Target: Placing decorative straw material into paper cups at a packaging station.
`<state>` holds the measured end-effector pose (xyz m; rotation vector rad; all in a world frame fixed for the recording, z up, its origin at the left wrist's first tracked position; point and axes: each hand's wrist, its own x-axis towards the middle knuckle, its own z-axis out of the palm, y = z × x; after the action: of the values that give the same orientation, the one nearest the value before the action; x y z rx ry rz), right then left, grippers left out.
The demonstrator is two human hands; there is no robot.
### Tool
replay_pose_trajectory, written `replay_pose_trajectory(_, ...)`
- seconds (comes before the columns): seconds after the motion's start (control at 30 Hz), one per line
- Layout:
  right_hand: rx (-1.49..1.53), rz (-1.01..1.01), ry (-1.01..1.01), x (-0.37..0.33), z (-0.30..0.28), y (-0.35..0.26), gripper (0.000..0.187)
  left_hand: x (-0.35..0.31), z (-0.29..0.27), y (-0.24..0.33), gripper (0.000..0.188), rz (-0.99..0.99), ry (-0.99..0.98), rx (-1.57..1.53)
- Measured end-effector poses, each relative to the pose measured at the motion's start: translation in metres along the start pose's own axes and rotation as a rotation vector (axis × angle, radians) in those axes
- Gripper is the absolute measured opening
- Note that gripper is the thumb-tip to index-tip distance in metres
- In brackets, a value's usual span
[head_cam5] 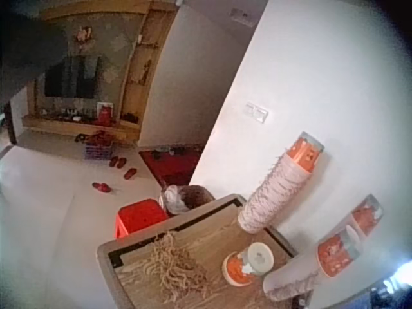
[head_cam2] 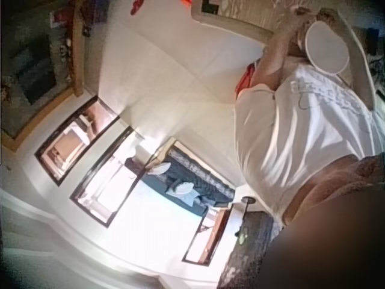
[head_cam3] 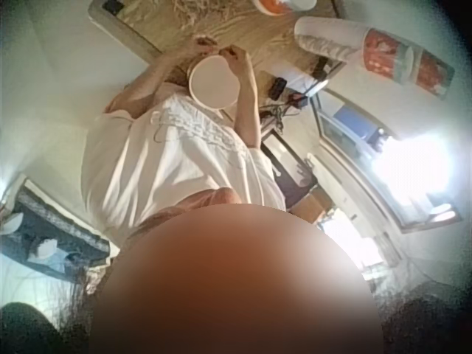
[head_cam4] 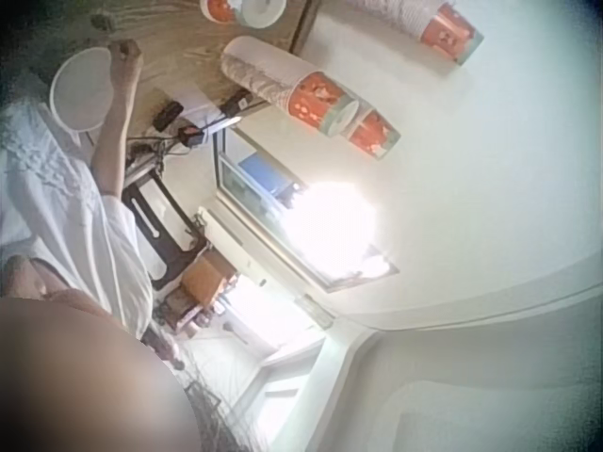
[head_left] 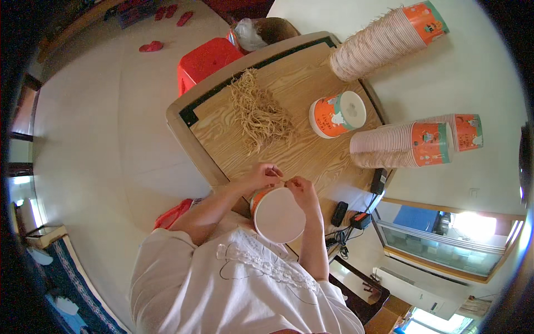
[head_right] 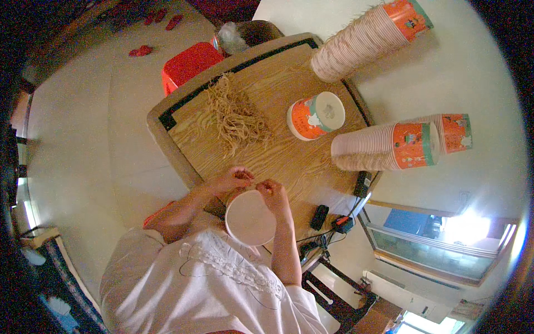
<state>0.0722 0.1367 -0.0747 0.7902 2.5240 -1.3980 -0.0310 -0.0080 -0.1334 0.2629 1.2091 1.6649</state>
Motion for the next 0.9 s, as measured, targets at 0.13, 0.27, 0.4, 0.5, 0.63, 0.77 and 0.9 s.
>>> replay_pose_trajectory(0.13, 0.031, -0.013, 0.006, 0.001, 0.001, 0.006, 0.013, -0.003, 0.008, 0.016, 0.018, -0.038, -0.068, 0.146)
replay_pose_trajectory(0.27, -0.006, -0.055, 0.003, 0.0, 0.001, 0.003, 0.013, 0.002, 0.004, 0.002, 0.014, -0.088, -0.013, 0.052)
replay_pose_trajectory(0.4, 0.03, -0.085, 0.013, 0.007, 0.002, 0.001, 0.01, 0.007, 0.0, -0.004, 0.014, -0.053, -0.052, 0.003)
replay_pose_trajectory(0.5, 0.028, -0.105, 0.011, 0.015, 0.005, 0.0, 0.012, 0.009, 0.002, 0.001, 0.015, -0.094, -0.019, -0.012)
replay_pose_trajectory(0.63, -0.033, -0.05, -0.024, 0.018, 0.006, -0.002, 0.011, 0.01, -0.003, -0.001, 0.018, -0.131, 0.012, -0.154)
replay_pose_trajectory(0.77, -0.031, -0.037, -0.003, 0.016, 0.004, 0.001, 0.009, 0.005, -0.002, 0.009, 0.02, -0.107, -0.001, -0.03)
replay_pose_trajectory(0.9, -0.01, -0.102, 0.068, 0.015, 0.006, 0.006, 0.01, 0.005, -0.003, 0.004, 0.018, -0.018, -0.044, 0.055)
